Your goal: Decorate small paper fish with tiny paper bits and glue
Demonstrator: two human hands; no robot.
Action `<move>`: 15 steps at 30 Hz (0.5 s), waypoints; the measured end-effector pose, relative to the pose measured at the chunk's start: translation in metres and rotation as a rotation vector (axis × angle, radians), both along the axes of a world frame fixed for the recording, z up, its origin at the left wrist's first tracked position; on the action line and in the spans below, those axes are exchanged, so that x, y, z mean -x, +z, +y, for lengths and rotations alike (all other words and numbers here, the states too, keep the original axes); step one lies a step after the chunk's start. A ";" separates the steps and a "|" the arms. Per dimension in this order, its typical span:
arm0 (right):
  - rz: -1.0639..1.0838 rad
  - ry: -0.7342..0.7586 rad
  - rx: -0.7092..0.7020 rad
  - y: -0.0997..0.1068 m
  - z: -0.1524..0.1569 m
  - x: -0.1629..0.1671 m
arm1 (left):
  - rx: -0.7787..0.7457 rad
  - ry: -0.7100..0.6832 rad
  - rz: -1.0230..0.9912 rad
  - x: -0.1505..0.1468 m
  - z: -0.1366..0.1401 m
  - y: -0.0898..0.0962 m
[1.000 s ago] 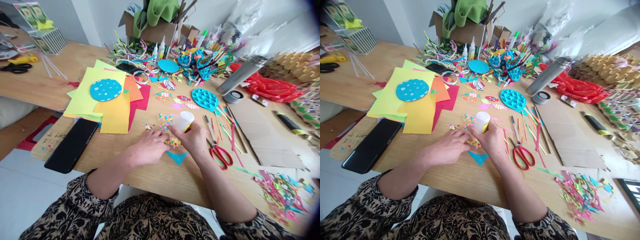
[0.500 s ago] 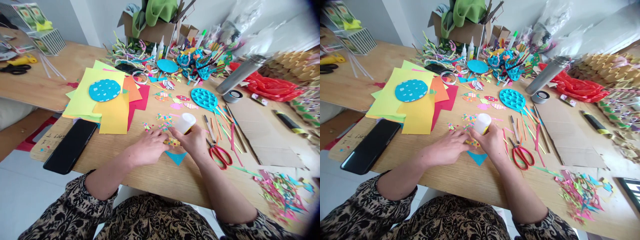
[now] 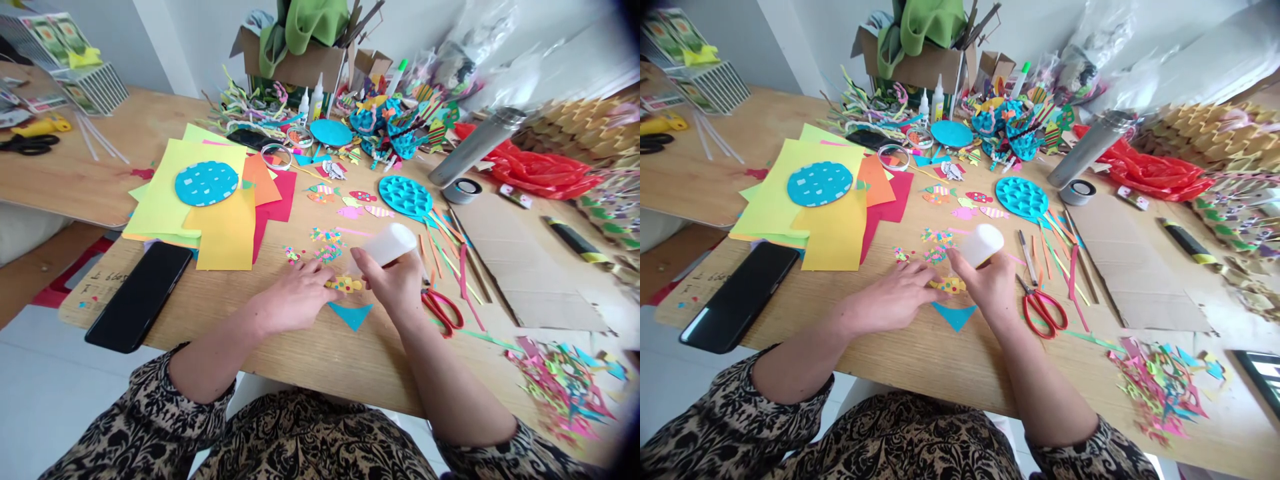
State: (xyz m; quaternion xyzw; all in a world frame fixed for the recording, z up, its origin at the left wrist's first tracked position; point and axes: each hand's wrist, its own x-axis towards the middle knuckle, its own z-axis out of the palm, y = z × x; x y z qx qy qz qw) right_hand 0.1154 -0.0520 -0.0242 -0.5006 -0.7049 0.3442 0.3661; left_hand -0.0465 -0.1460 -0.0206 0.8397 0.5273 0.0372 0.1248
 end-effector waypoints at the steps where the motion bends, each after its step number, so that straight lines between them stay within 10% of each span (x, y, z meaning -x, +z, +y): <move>1: 0.043 -0.012 0.016 0.001 0.000 -0.001 | 0.007 0.001 -0.001 0.000 0.000 0.001; 15: 0.778 -0.102 0.467 -0.004 0.023 -0.005 | -0.044 0.007 -0.040 -0.001 -0.001 -0.002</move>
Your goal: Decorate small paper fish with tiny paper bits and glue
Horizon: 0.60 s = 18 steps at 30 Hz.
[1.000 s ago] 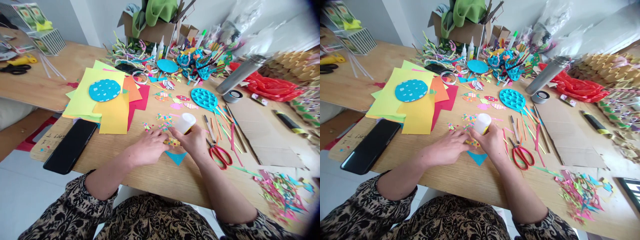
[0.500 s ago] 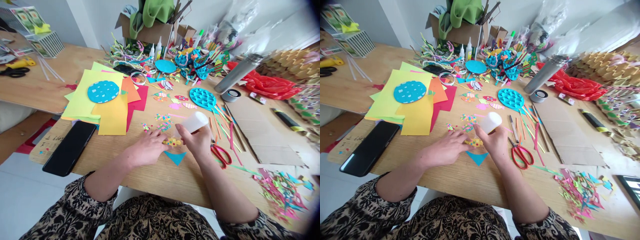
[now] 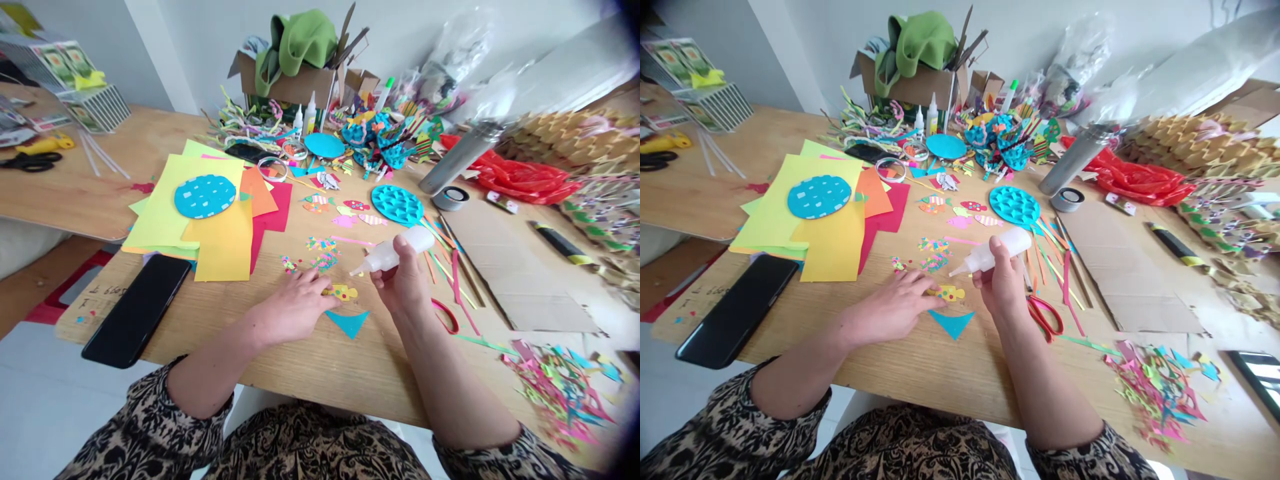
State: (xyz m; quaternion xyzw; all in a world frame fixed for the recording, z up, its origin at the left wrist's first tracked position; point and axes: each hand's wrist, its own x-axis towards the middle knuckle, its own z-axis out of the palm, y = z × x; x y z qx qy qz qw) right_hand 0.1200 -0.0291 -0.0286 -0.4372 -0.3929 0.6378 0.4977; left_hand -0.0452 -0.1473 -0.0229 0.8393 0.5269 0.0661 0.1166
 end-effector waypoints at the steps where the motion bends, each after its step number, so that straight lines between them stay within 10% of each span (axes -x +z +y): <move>1: 0.054 0.005 0.070 0.001 0.002 0.000 | -0.006 0.000 -0.006 0.000 0.000 0.000; 7: 0.271 0.138 0.306 0.006 0.005 -0.003 | -0.008 0.012 -0.019 -0.004 0.002 0.006; 18: 0.495 0.170 0.187 0.019 -0.012 -0.023 | -0.114 0.146 -0.462 -0.001 0.015 -0.006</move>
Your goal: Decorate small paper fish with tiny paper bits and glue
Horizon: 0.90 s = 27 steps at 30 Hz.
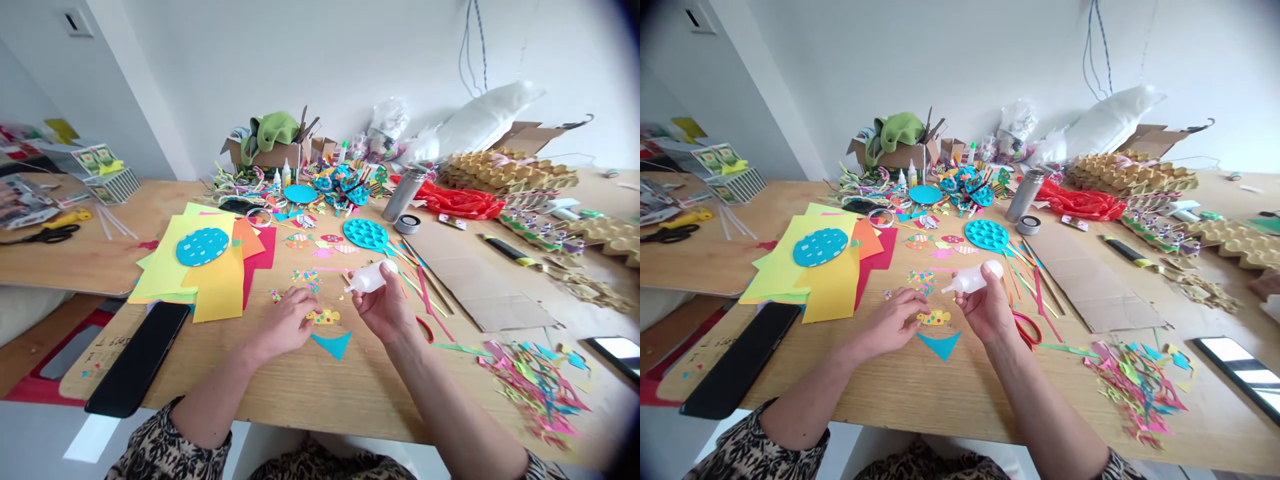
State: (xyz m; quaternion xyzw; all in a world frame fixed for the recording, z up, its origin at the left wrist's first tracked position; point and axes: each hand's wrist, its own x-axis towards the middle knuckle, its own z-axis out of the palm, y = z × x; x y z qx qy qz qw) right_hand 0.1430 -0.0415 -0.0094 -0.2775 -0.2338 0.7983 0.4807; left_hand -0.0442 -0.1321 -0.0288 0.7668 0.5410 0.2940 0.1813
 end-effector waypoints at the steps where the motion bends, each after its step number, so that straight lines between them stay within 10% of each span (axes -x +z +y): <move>1: 0.014 0.012 -0.023 0.001 -0.005 -0.004 | -0.007 0.013 -0.098 -0.001 0.000 0.003; 8: 0.146 0.089 -0.074 0.003 -0.046 -0.024 | 0.235 0.058 -0.709 -0.030 -0.019 0.026; 17: 0.225 0.034 -0.086 -0.010 -0.090 -0.041 | 0.203 0.176 -1.286 -0.118 -0.035 0.000; 27: 0.348 0.135 0.187 -0.036 -0.116 -0.084 | -0.245 0.318 -0.657 -0.158 -0.046 0.007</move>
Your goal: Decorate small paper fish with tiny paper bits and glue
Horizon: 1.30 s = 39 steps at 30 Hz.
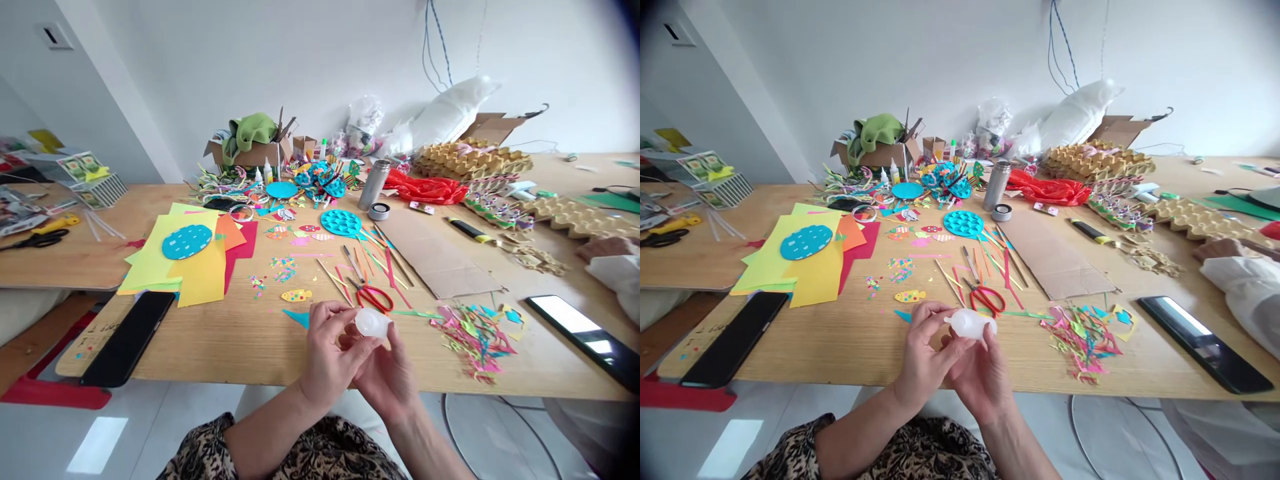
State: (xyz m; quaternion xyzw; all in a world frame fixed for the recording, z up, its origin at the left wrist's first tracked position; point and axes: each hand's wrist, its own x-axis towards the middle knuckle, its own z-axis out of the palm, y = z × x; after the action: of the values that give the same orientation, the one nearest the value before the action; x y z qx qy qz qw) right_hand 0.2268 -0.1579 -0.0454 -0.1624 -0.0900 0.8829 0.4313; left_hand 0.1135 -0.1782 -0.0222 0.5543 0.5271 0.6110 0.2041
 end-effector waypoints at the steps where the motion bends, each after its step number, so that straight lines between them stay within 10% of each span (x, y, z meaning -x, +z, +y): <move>1: 0.007 0.009 0.022 -0.001 -0.002 -0.001 | -0.018 0.014 0.052 -0.002 -0.001 0.001; 17: 0.041 -0.045 0.064 0.000 -0.009 0.009 | 0.000 -0.045 0.170 -0.005 -0.008 -0.010; 26: -0.145 0.101 -0.205 0.007 -0.034 -0.006 | 0.522 -0.322 -0.829 -0.004 0.001 -0.005; 30: -0.466 0.234 -0.467 0.013 -0.047 -0.035 | 0.515 -0.276 -1.158 -0.004 0.005 0.005; 39: -1.376 -0.549 -0.631 0.044 -0.021 -0.108 | 0.859 -0.478 -1.246 -0.024 -0.003 0.009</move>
State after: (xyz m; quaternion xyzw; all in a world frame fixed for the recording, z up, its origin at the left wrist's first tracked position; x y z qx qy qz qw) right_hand 0.3343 -0.1792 -0.0016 -0.5567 -0.5376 0.3805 0.5063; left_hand 0.1377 -0.1807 -0.0134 0.0810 0.3722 0.4916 0.7831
